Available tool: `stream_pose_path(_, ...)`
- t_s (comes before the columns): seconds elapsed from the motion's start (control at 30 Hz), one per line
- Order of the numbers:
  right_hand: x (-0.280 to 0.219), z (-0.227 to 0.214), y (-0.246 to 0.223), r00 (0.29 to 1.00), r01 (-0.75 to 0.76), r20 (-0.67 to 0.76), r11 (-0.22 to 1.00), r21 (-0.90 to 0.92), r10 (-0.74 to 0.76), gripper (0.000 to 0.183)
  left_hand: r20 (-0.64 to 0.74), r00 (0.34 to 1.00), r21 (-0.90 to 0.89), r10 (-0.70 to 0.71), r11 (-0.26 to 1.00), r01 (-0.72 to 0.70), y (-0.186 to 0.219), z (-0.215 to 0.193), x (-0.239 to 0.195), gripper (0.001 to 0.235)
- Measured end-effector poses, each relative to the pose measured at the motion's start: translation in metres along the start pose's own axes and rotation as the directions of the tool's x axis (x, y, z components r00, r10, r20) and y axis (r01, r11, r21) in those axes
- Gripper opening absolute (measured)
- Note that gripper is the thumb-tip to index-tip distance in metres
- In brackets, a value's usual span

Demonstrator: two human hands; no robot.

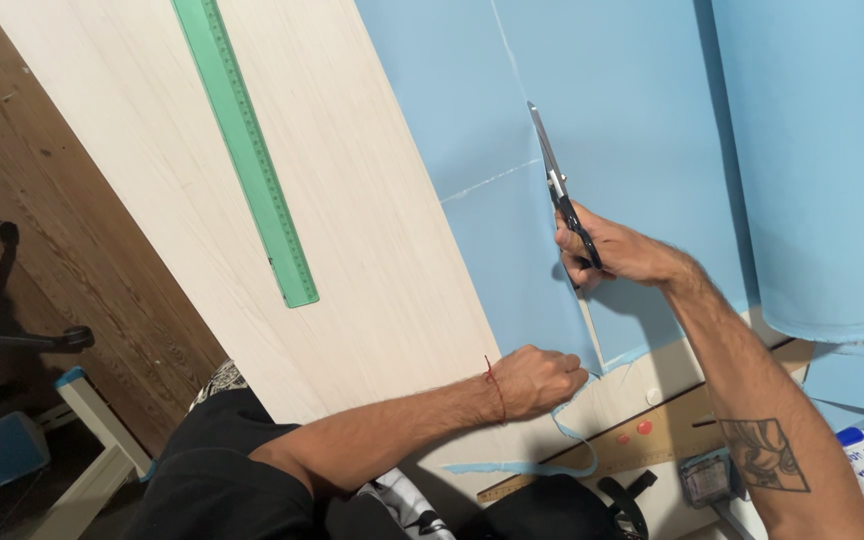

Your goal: Measuring and cutting a strip of blue material using a ruler, pencil, and scissors on a workshop table.

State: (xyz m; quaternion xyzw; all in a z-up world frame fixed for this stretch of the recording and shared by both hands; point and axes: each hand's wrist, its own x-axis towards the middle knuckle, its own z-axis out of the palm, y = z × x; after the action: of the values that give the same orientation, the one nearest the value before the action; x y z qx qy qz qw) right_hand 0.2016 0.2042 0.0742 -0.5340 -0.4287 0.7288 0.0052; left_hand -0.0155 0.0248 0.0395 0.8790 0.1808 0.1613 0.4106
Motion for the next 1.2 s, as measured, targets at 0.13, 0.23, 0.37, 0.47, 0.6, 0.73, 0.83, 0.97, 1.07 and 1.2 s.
stream_pose_path(0.13,0.001,-0.002,-0.009,1.0,-0.002,0.0,1.0,-0.005,0.002,0.052,-0.03,1.0,0.018,0.006,1.0,-0.005,-0.002,0.01,-0.001,0.015)
stream_pose_path(0.23,0.002,-0.002,-0.01,1.0,-0.016,-0.012,1.0,-0.018,0.016,0.05,-0.051,0.999,0.016,0.005,1.0,-0.004,-0.001,0.012,-0.003,0.014)
stream_pose_path(0.37,0.006,-0.003,-0.016,1.0,-0.013,-0.022,1.0,-0.001,0.013,0.047,-0.077,0.997,0.023,0.009,1.0,-0.008,-0.003,0.019,-0.004,0.011)
stream_pose_path(0.47,0.008,-0.003,-0.021,1.0,-0.008,-0.024,1.0,0.012,0.008,0.047,-0.102,0.995,0.011,0.011,1.0,-0.01,-0.003,0.023,-0.006,0.011)
stream_pose_path(0.6,0.014,-0.006,-0.02,1.0,-0.002,-0.027,1.0,0.028,0.003,0.047,-0.112,0.994,0.013,0.01,1.0,-0.008,-0.004,0.022,-0.005,0.013)
stream_pose_path(0.73,0.016,-0.006,-0.031,1.0,0.002,-0.029,1.0,0.009,-0.002,0.047,-0.116,0.993,0.01,0.008,1.0,-0.007,-0.006,0.034,-0.007,0.012)
stream_pose_path(0.83,0.017,-0.005,-0.036,0.999,0.004,-0.034,1.0,-0.003,-0.004,0.046,-0.109,0.994,0.014,0.007,1.0,-0.006,-0.006,0.04,-0.007,0.011)
stream_pose_path(0.97,0.023,-0.006,-0.041,1.0,0.008,-0.029,1.0,0.011,-0.008,0.047,-0.117,0.993,0.031,0.012,0.999,-0.009,-0.007,0.04,-0.007,0.01)
stream_pose_path(1.07,0.026,-0.007,-0.045,1.0,0.013,-0.028,1.0,0.023,-0.012,0.047,-0.116,0.993,0.037,0.012,0.999,-0.008,-0.008,0.047,-0.008,0.011)
stream_pose_path(1.2,0.029,-0.01,-0.04,0.999,0.011,-0.04,0.999,0.032,-0.01,0.048,-0.115,0.993,0.043,0.006,0.999,-0.002,-0.007,0.052,-0.009,0.01)
